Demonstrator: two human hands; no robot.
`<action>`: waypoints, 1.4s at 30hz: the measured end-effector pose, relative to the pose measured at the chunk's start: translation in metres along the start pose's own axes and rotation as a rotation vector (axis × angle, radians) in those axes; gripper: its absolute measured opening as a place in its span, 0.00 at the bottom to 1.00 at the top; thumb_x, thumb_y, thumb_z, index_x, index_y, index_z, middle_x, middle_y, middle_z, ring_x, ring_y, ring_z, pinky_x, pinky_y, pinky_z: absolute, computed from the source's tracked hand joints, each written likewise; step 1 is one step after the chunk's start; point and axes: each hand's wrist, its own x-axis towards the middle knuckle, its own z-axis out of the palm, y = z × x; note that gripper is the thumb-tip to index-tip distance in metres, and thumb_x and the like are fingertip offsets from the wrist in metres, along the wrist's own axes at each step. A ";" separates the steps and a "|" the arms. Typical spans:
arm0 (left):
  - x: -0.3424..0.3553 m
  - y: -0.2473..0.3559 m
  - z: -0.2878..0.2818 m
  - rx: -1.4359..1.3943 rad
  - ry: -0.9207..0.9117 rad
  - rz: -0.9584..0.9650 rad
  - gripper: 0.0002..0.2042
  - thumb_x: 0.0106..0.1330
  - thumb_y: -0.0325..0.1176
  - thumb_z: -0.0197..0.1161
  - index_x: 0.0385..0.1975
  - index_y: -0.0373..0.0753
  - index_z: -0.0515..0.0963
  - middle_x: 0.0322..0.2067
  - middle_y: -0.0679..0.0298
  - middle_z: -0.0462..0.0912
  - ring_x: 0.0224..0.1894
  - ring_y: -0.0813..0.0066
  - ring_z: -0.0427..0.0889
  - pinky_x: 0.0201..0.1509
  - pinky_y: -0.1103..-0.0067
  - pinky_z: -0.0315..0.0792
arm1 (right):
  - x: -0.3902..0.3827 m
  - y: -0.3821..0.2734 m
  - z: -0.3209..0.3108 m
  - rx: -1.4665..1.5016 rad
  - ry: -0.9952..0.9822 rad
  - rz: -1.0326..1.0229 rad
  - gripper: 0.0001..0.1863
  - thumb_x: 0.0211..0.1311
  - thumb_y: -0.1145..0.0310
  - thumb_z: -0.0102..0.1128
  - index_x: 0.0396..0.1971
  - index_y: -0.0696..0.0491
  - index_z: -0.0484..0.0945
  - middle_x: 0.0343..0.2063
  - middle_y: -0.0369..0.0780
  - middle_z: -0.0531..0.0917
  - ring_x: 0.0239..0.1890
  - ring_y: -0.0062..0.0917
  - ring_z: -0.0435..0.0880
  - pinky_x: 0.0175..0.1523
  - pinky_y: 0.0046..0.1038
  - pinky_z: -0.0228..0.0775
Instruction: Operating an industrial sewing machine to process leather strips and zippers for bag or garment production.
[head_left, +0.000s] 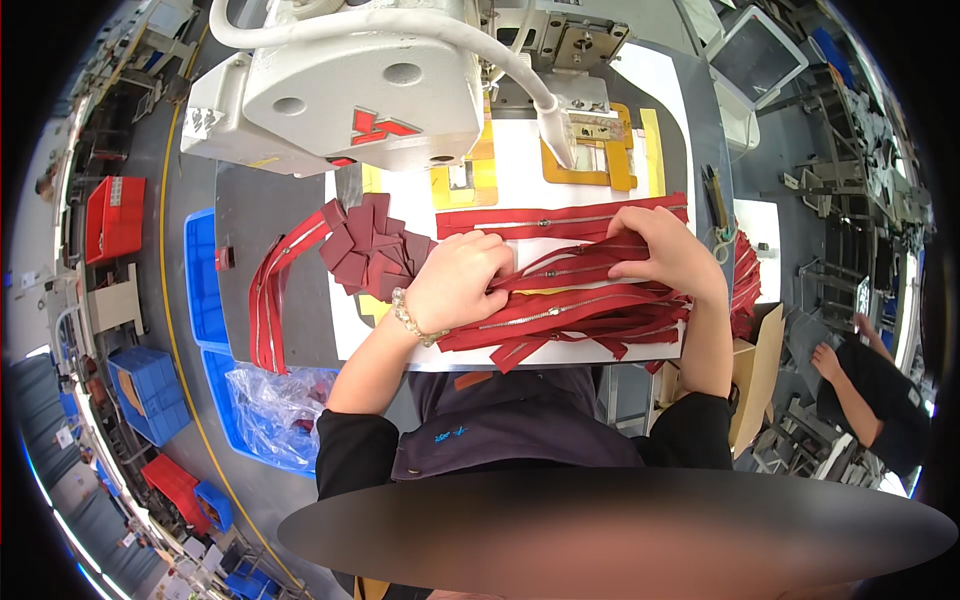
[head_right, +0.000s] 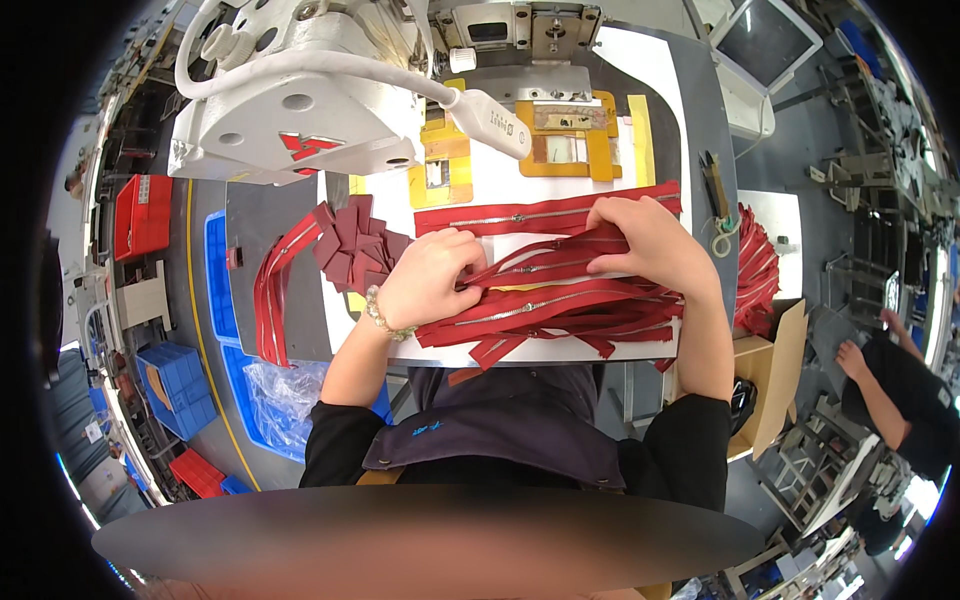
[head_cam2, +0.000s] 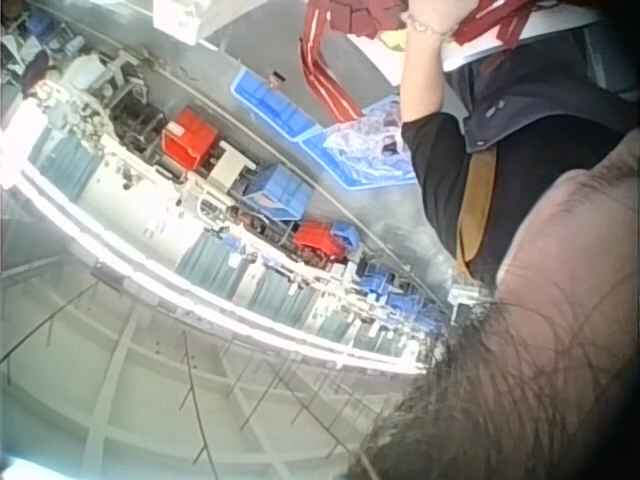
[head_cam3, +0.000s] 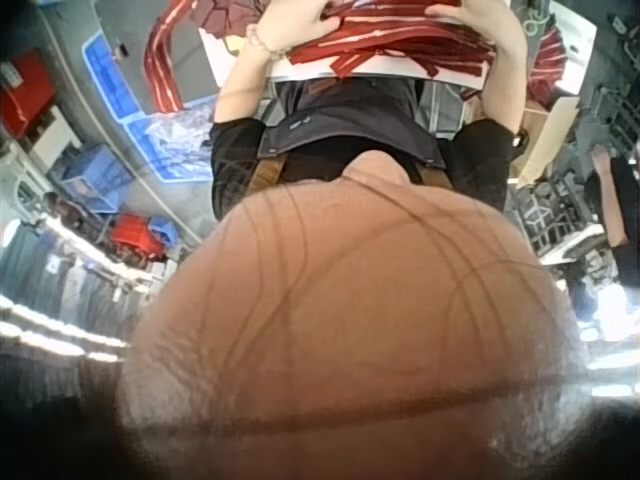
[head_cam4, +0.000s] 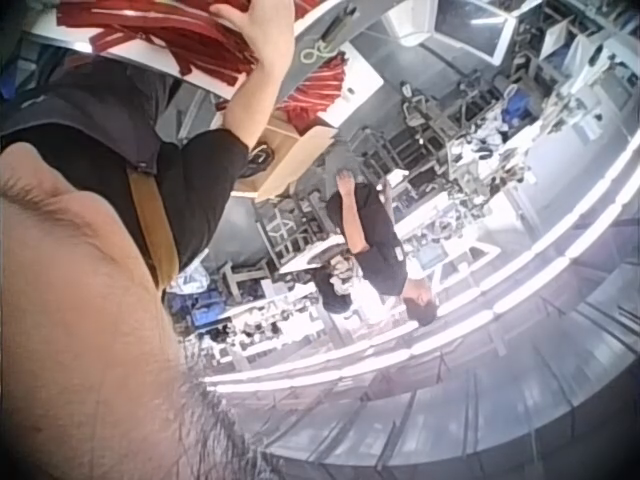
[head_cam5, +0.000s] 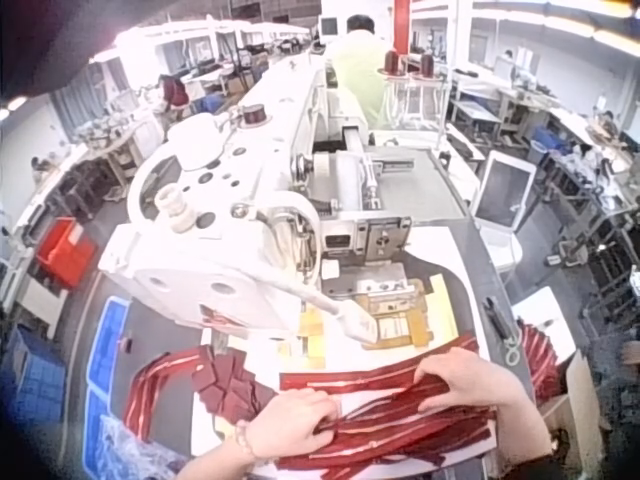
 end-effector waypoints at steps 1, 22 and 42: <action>0.000 0.002 0.001 0.002 0.001 0.000 0.09 0.48 0.26 0.63 0.28 0.36 0.71 0.26 0.57 0.75 0.28 0.58 0.76 0.33 0.68 0.71 | -0.003 0.003 0.000 -0.097 -0.014 -0.004 0.12 0.52 0.69 0.66 0.33 0.56 0.73 0.30 0.41 0.79 0.34 0.33 0.76 0.43 0.31 0.65; 0.003 0.004 -0.003 0.224 0.340 0.011 0.17 0.46 0.35 0.73 0.34 0.43 0.74 0.31 0.65 0.74 0.36 0.64 0.73 0.40 0.73 0.64 | -0.003 0.006 0.002 0.111 0.359 0.062 0.12 0.49 0.69 0.68 0.33 0.56 0.79 0.34 0.39 0.80 0.39 0.31 0.78 0.45 0.30 0.69; -0.001 0.014 -0.002 -0.367 -0.009 -0.142 0.03 0.59 0.25 0.61 0.31 0.34 0.76 0.26 0.59 0.78 0.28 0.64 0.78 0.32 0.75 0.72 | -0.004 0.009 0.015 0.175 0.000 -0.160 0.05 0.57 0.73 0.61 0.32 0.58 0.79 0.28 0.39 0.81 0.31 0.27 0.79 0.37 0.26 0.70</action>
